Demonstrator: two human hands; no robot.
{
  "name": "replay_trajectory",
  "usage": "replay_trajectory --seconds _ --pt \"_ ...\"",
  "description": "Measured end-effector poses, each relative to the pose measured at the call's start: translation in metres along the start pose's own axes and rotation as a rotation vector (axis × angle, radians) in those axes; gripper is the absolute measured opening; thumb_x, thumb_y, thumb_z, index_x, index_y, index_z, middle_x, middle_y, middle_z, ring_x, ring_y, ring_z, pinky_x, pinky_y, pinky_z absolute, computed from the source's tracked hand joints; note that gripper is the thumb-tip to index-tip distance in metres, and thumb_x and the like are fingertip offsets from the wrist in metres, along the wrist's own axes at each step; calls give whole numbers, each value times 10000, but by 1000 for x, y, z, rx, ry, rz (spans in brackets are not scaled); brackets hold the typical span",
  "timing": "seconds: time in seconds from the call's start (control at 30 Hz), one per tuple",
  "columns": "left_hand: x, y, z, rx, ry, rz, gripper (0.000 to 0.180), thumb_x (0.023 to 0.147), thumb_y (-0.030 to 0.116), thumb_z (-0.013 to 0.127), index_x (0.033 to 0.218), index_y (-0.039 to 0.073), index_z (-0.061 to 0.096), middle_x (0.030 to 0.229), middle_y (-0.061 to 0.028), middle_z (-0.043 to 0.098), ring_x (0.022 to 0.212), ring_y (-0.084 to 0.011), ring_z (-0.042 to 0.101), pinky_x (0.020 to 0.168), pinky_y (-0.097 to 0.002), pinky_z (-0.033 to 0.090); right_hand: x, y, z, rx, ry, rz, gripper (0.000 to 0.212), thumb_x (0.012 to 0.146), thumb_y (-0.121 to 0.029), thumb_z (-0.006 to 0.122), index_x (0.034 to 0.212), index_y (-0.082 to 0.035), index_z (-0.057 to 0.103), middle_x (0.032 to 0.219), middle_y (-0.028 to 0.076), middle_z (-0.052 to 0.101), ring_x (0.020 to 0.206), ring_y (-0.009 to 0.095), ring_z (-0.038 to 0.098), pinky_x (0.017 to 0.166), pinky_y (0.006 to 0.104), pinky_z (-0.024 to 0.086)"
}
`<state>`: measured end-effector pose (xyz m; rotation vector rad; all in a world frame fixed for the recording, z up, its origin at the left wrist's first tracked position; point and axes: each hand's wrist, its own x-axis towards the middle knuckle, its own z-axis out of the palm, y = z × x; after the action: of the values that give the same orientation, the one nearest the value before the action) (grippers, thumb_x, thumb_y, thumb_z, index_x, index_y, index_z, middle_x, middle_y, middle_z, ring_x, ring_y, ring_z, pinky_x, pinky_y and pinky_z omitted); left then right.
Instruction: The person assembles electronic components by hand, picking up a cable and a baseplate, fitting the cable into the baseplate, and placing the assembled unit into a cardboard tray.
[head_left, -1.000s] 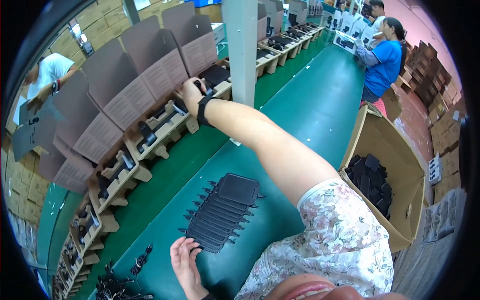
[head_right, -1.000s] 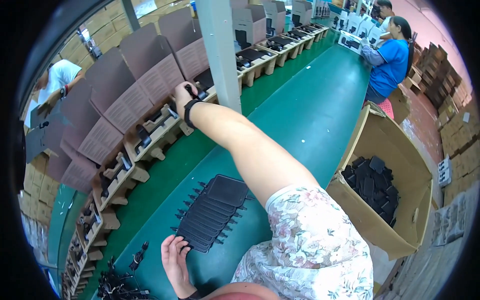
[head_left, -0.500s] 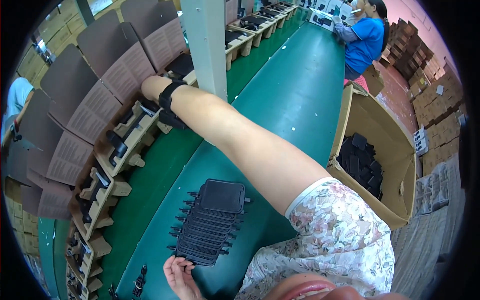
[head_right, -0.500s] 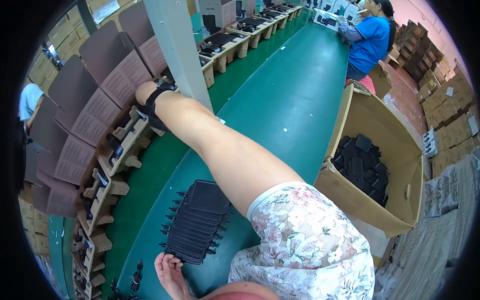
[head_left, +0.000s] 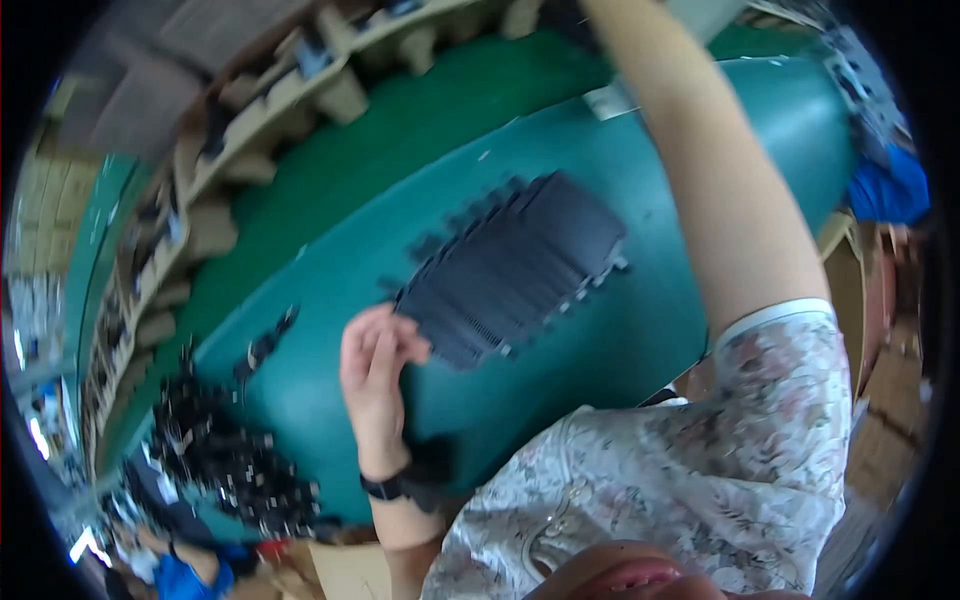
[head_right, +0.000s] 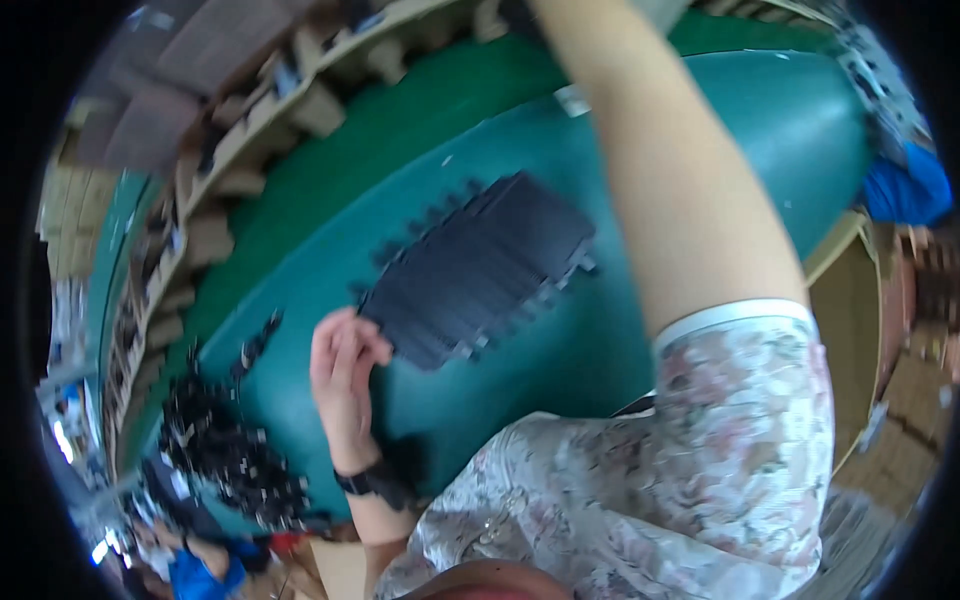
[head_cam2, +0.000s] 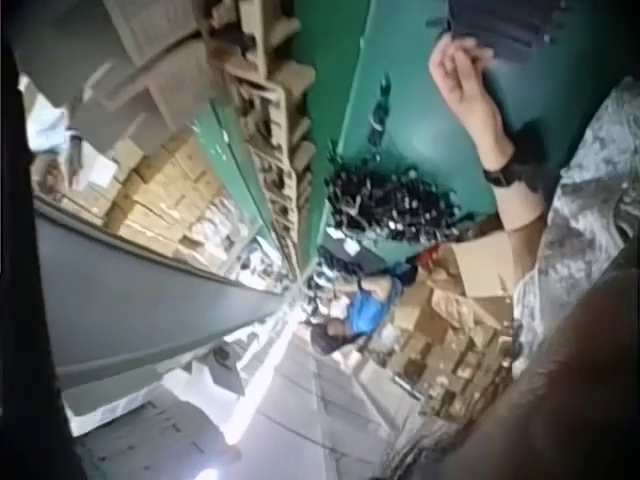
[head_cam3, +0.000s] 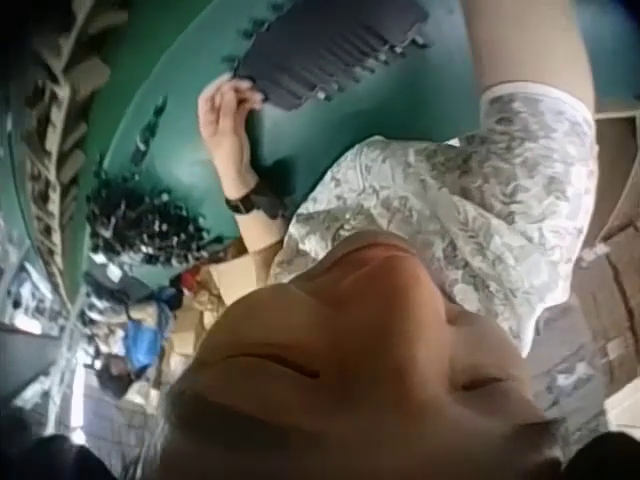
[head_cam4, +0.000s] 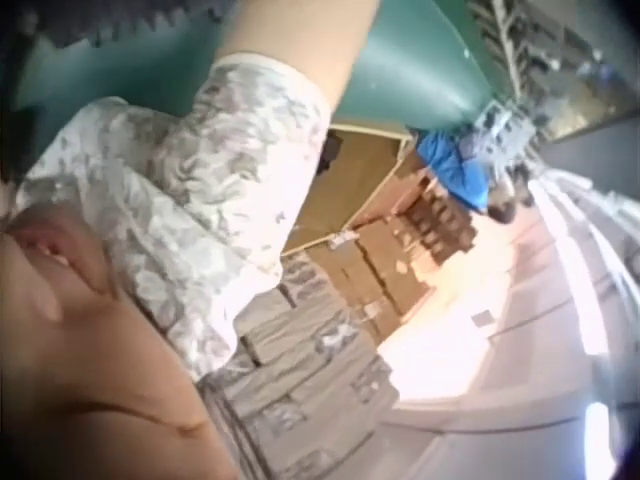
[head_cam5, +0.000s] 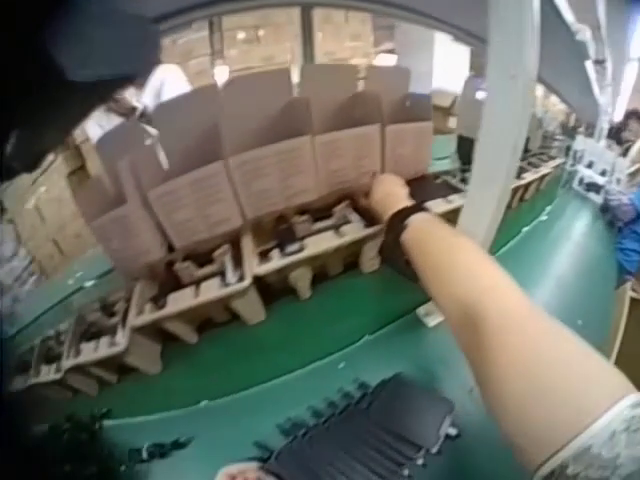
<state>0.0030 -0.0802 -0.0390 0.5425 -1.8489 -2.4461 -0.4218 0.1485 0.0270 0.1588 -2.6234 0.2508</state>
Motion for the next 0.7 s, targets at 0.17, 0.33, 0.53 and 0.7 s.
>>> replay_trajectory --seconds 0.17,0.33,0.53,0.7 --pt "9 -5 6 -47 -75 6 222 916 102 480 1116 5 475 917 -106 582 730 -162 586 639 -257 484 10 33 9 43 -29 -276 379 807 -413 555 861 -51 652 815 216 629 816 360 611 710 438 488" --pt "5 -1 6 -83 -133 21 200 917 91 475 1098 6 478 899 -106 583 716 -158 593 623 -256 497 -56 15 -68 478 79 -695 290 813 -339 565 892 -68 634 789 210 618 834 361 603 686 429 483" --pt "3 -11 -4 -44 -118 72 185 917 95 474 1078 5 488 889 -99 584 693 -149 593 601 -254 504 -205 0 -113 -147 -719 -499 783 712 -588 604 1203 0 442 1005 204 605 924 370 580 807 414 461" --pt "6 -16 -6 -20 -118 99 178 915 99 477 1067 5 493 889 -94 582 666 -132 590 576 -241 502 -268 10 -114 47 -836 -455 922 598 -503 754 1251 20 369 958 170 575 932 350 563 791 401 453"
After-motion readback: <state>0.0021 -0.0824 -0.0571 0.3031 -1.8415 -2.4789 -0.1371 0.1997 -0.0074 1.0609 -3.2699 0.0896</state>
